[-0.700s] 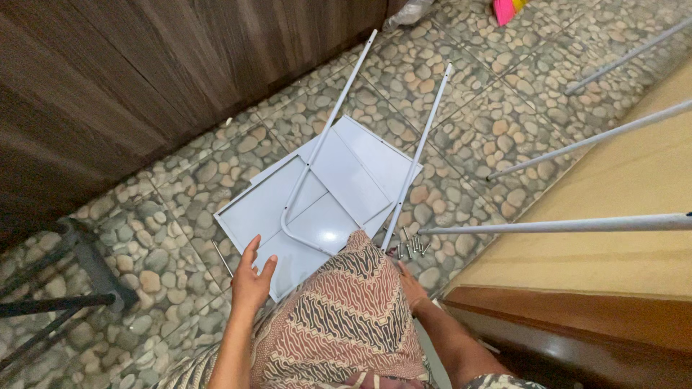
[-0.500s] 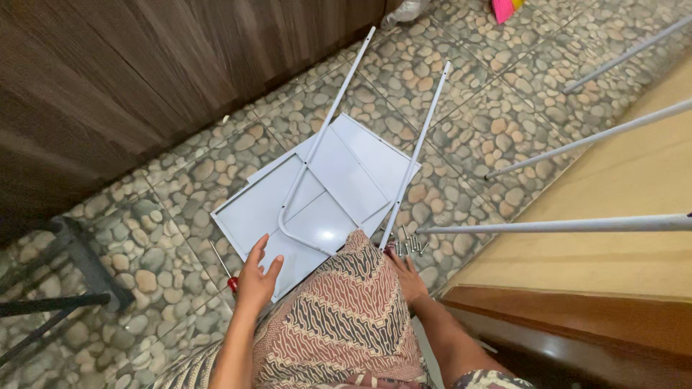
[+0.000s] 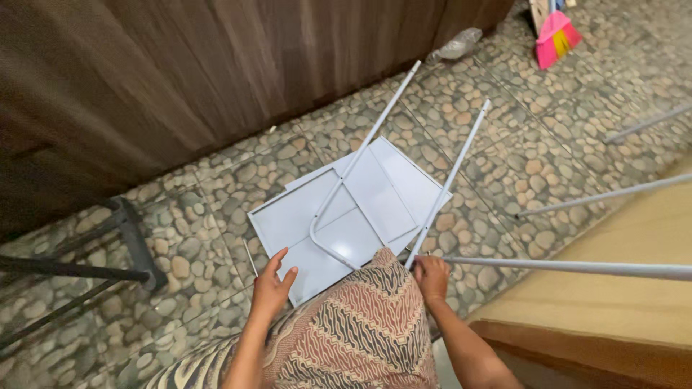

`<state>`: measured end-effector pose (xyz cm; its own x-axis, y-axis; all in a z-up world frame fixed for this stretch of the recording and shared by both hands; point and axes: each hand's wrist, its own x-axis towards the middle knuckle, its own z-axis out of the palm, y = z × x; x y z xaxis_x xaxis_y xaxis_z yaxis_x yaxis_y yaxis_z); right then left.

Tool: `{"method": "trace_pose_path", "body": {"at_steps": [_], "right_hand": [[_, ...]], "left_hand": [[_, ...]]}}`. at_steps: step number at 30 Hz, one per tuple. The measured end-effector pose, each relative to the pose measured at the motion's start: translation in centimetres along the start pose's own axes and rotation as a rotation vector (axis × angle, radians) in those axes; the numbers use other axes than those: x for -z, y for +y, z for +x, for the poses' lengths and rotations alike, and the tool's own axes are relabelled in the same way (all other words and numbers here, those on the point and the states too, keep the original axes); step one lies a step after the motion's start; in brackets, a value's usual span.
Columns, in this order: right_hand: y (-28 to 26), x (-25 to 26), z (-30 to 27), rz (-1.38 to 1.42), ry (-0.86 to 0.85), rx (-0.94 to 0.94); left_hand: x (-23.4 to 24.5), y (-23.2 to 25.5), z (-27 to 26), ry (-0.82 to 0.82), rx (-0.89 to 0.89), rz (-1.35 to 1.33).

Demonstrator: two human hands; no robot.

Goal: The person assembles a white metal shelving unit by connecting tubular frame pieces and inserting white panels. They align the frame, insert connectors, and fit panels into the frame, working with multiple parts on the floor.

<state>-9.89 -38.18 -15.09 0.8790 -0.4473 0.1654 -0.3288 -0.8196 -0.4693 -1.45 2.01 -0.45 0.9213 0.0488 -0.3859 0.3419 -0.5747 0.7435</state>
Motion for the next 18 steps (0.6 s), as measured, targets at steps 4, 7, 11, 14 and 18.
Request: {"method": "trace_pose_path", "body": {"at_steps": [4,7,11,14,18], "right_hand": [[-4.5,2.6,5.9,0.366,0.27,-0.023],[-9.3,5.0,9.6,0.626,0.003,-0.11],[-16.4,6.2,11.0,0.607,-0.157,0.055],[-20.6,5.1,10.1,0.592,-0.28,0.109],[-23.8,1.5,8.6,0.499,-0.456,0.118]], "left_hand": [[2.3,-1.9,0.9,0.127,-0.297,-0.145],[3.4,-3.6,1.8,0.163,-0.26,-0.179],[4.3,-4.9,2.8,0.169,-0.257,-0.302],[4.9,-5.5,3.3,0.18,-0.308,-0.441],[5.6,-7.1,3.7,0.131,-0.19,-0.577]]}}
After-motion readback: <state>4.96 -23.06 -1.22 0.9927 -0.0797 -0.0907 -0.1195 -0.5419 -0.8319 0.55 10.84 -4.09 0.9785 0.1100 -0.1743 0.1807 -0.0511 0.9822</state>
